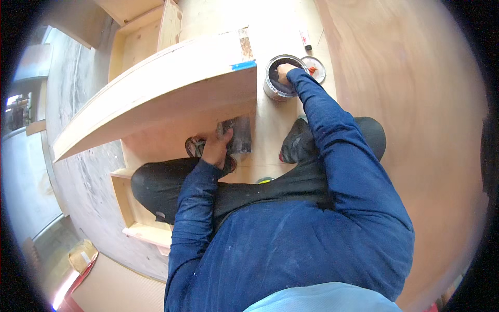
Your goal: Applying and smoothing wood filler on a wooden board using putty knives.
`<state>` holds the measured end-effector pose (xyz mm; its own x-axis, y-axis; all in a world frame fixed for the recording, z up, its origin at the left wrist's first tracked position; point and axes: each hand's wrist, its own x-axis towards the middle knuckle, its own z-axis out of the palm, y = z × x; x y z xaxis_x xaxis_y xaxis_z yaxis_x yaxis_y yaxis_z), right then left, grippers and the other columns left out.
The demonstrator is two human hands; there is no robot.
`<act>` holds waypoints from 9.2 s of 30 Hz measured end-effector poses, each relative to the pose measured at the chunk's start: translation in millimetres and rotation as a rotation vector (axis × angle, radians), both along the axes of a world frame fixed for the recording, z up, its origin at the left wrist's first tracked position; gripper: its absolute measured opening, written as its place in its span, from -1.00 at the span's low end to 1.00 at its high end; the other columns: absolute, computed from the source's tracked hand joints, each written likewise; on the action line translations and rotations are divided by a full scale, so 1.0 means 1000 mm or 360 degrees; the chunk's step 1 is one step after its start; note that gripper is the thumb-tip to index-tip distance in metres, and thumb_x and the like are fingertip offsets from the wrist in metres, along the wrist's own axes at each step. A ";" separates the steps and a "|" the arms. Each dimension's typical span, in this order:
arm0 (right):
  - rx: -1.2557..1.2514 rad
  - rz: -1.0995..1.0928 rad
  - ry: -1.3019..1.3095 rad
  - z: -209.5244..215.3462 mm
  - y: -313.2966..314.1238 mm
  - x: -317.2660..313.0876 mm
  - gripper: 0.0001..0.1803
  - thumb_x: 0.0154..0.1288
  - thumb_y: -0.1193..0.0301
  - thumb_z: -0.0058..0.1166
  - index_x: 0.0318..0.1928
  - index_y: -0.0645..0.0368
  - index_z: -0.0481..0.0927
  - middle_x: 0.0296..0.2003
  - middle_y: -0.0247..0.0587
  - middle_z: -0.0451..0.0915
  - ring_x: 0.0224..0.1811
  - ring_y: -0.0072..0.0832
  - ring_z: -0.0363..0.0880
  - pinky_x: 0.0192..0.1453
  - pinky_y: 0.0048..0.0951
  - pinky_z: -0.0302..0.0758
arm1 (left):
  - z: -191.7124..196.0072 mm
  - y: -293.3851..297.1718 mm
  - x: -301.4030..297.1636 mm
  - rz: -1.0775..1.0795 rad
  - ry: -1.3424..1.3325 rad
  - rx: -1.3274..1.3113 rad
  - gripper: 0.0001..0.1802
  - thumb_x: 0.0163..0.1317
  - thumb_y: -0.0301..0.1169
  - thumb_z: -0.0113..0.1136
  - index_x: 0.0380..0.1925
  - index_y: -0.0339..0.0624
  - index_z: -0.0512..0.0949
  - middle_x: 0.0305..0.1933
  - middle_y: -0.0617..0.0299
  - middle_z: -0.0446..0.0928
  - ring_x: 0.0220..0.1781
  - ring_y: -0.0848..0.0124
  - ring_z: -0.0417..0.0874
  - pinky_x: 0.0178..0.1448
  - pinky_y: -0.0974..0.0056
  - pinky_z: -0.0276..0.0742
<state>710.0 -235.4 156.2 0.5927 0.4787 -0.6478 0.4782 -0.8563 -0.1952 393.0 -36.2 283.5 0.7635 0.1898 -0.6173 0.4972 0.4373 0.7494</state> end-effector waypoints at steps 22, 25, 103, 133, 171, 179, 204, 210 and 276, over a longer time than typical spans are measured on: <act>0.2028 -0.1115 -0.0336 0.178 -0.071 -0.100 -0.69 0.35 0.52 0.09 0.08 0.32 0.58 -0.19 -0.20 0.69 -0.14 -0.55 0.62 0.03 -0.52 0.52 | -0.024 -0.104 0.131 0.0145 -0.0108 -0.1129 -0.57 0.43 -0.24 -0.25 0.19 -0.21 0.33 0.15 -0.06 0.48 0.09 0.04 0.61 0.12 -0.20 0.59; 0.2309 -0.1113 -0.0447 0.202 -0.065 -0.130 -0.70 0.37 0.54 0.07 0.07 0.38 0.57 -0.17 -0.25 0.68 -0.12 -0.57 0.60 0.04 -0.50 0.51 | -0.015 -0.090 0.122 0.0102 -0.0370 -0.1164 -0.51 0.47 -0.15 -0.26 0.27 -0.17 0.24 0.22 -0.05 0.43 0.20 -0.02 0.53 0.13 -0.21 0.60; 0.2894 -0.1462 0.0332 0.250 -0.045 -0.251 -0.64 0.41 0.61 -0.04 0.19 0.36 0.44 0.06 -0.05 0.58 0.09 -0.32 0.58 0.25 -0.30 0.48 | 0.111 -0.123 0.072 0.0982 -0.1138 0.0266 -0.79 0.37 -0.47 0.03 -0.08 -0.31 0.55 -0.19 0.21 0.63 -0.24 0.50 0.62 -0.12 0.40 0.51; 0.2367 -0.1524 0.0069 0.252 -0.050 -0.265 -0.61 0.37 0.70 -0.11 0.19 0.31 0.47 0.00 -0.14 0.60 0.05 -0.52 0.53 0.12 -0.50 0.44 | 0.119 -0.116 0.059 0.1094 -0.0989 -0.0034 -0.73 0.36 -0.45 0.05 -0.01 -0.35 0.54 -0.16 0.18 0.63 -0.19 0.46 0.62 -0.03 0.37 0.49; 0.0005 -0.0922 -0.0583 -0.025 -0.152 -0.052 -0.52 0.39 0.42 -0.14 0.27 -0.28 0.44 0.20 -0.18 0.41 0.26 -0.16 0.34 0.25 0.03 0.32 | 0.049 -0.034 -0.006 0.0473 -0.0343 -0.0086 -0.55 0.41 -0.34 -0.01 0.24 -0.23 0.30 0.14 0.07 0.50 0.10 0.18 0.58 0.11 0.03 0.59; 0.0004 -0.1016 -0.0618 -0.039 -0.141 -0.037 -0.45 0.29 0.46 -0.08 0.28 -0.25 0.44 0.27 -0.19 0.36 0.31 -0.14 0.27 0.29 0.11 0.26 | 0.057 -0.038 -0.005 0.0584 -0.0521 -0.0422 -0.49 0.41 -0.41 -0.05 0.33 -0.21 0.20 0.21 0.08 0.44 0.19 0.17 0.52 0.22 0.01 0.51; 0.1461 -0.1728 0.0356 0.009 -0.174 -0.065 -0.51 0.24 0.56 0.06 0.22 0.13 0.49 -0.09 -0.10 0.63 -0.01 -0.37 0.62 0.00 -0.33 0.61 | 0.075 -0.025 -0.016 0.0947 -0.0511 -0.0722 -0.60 0.41 -0.29 -0.02 0.20 -0.18 0.37 0.13 0.08 0.51 0.14 0.19 0.56 0.26 0.02 0.46; 0.1877 -0.1604 0.0293 0.067 -0.221 -0.052 -0.46 0.35 0.63 -0.03 0.33 0.15 0.30 0.13 -0.09 0.48 0.13 -0.23 0.53 0.12 -0.10 0.64 | 0.104 -0.031 -0.013 0.0842 -0.0344 -0.0381 -0.60 0.39 -0.34 -0.05 0.17 -0.25 0.39 0.16 0.07 0.51 0.19 0.14 0.54 0.30 -0.01 0.43; 0.1769 0.1082 -0.0827 0.345 0.082 -0.266 -0.46 -0.22 0.62 0.31 -0.07 0.03 0.69 -0.05 -0.19 0.55 0.13 -0.07 0.46 0.11 -0.10 0.50 | 0.157 -0.005 -0.074 0.1411 -0.0979 0.0746 -0.75 0.46 -0.43 -0.12 -0.03 -0.36 0.46 -0.14 0.19 0.59 -0.16 0.47 0.56 0.00 0.36 0.48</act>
